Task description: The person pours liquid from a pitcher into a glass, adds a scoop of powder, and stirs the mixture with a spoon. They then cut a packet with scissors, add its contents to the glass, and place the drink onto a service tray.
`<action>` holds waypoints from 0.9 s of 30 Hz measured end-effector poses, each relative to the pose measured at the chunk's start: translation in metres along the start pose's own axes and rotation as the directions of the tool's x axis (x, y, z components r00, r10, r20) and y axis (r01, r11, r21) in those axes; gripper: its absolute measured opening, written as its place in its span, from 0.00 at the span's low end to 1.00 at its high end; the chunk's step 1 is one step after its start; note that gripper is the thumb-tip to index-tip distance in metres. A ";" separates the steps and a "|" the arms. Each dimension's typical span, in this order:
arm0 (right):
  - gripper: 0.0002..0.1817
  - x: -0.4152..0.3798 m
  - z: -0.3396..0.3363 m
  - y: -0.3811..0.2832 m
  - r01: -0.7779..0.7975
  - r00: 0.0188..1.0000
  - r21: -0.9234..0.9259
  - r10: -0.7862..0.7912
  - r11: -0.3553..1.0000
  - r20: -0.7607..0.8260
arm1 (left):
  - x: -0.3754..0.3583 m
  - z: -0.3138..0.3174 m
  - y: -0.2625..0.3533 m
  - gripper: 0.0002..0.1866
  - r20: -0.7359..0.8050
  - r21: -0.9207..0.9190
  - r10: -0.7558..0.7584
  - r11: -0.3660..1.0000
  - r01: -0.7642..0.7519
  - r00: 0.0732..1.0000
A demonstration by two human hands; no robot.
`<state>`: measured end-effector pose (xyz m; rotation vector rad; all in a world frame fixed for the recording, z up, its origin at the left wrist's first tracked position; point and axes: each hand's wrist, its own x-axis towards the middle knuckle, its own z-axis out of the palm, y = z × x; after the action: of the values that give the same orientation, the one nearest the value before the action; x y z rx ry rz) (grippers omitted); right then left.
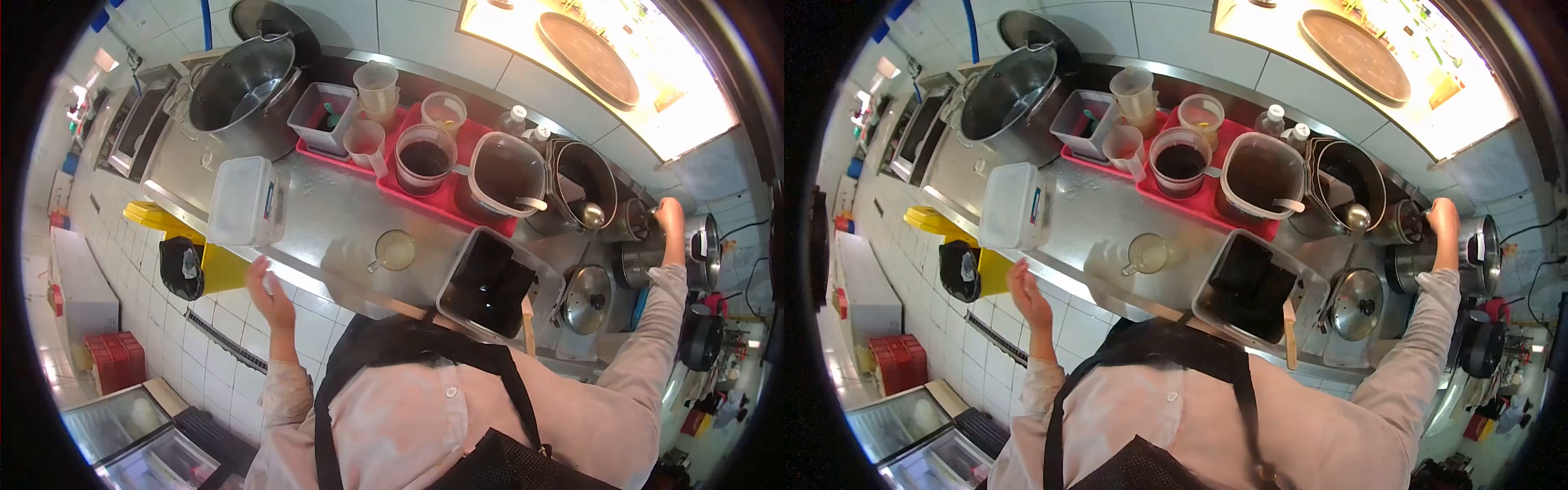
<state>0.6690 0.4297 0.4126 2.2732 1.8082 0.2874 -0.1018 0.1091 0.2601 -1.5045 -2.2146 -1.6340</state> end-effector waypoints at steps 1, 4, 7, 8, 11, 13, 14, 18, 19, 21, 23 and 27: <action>0.06 -0.012 -0.008 0.004 -0.013 1.000 -0.007 0.013 1.000 -0.002 | 0.000 0.006 0.001 0.09 0.117 -0.040 0.018 0.999 -0.013 0.993; 0.06 -0.086 -0.081 -0.045 0.248 0.890 0.276 -0.106 0.928 -0.444 | -0.001 0.029 0.020 0.07 0.311 -0.170 0.117 0.983 -0.066 0.943; 0.03 -0.173 -0.135 -0.120 0.412 0.816 0.494 -0.069 0.766 -0.574 | -0.005 0.047 0.035 0.08 0.483 -0.211 0.265 0.960 -0.182 0.835; 0.03 -0.195 -0.143 -0.140 0.479 0.787 0.536 -0.069 0.695 -0.614 | -0.007 0.052 0.037 0.09 0.512 -0.244 0.281 0.954 -0.176 0.812; 0.03 -0.257 -0.157 -0.215 0.574 0.788 0.598 -0.180 0.559 -0.589 | -0.007 0.058 0.044 0.09 0.562 -0.325 0.323 0.933 -0.156 0.761; 0.04 -0.281 -0.141 -0.266 0.613 0.788 0.704 -0.348 0.359 -0.509 | -0.002 0.059 0.044 0.09 0.582 -0.335 0.336 0.929 -0.159 0.740; 0.03 -0.293 -0.128 -0.294 0.598 0.787 0.744 -0.394 0.297 -0.475 | 0.002 0.060 0.042 0.09 0.586 -0.350 0.353 0.922 -0.166 0.729; 0.05 -0.315 -0.074 -0.382 0.706 0.618 0.691 -0.611 0.155 -0.495 | 0.019 0.053 0.028 0.09 0.551 -0.343 0.352 0.922 -0.179 0.757; 0.05 -0.319 -0.061 -0.400 0.749 0.593 0.615 -0.663 0.245 -0.457 | 0.023 0.050 0.024 0.08 0.540 -0.342 0.350 0.922 -0.180 0.766; 0.06 -0.322 -0.051 -0.418 0.785 0.570 0.527 -0.714 0.326 -0.407 | 0.031 0.044 0.014 0.08 0.546 -0.329 0.341 0.927 -0.179 0.765; 0.07 -0.319 -0.048 -0.427 0.873 0.479 0.295 -0.796 0.389 -0.369 | 0.036 0.039 0.006 0.08 0.524 -0.317 0.329 0.932 -0.178 0.786; 0.07 -0.331 -0.045 -0.435 0.827 0.554 0.336 -0.759 0.452 -0.344 | 0.038 0.029 -0.010 0.08 0.523 -0.295 0.291 0.944 -0.151 0.801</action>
<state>0.1768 0.2037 0.3231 1.2952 3.0477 -0.1971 -0.1145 0.1559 0.2588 -2.4874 -1.9783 -1.5720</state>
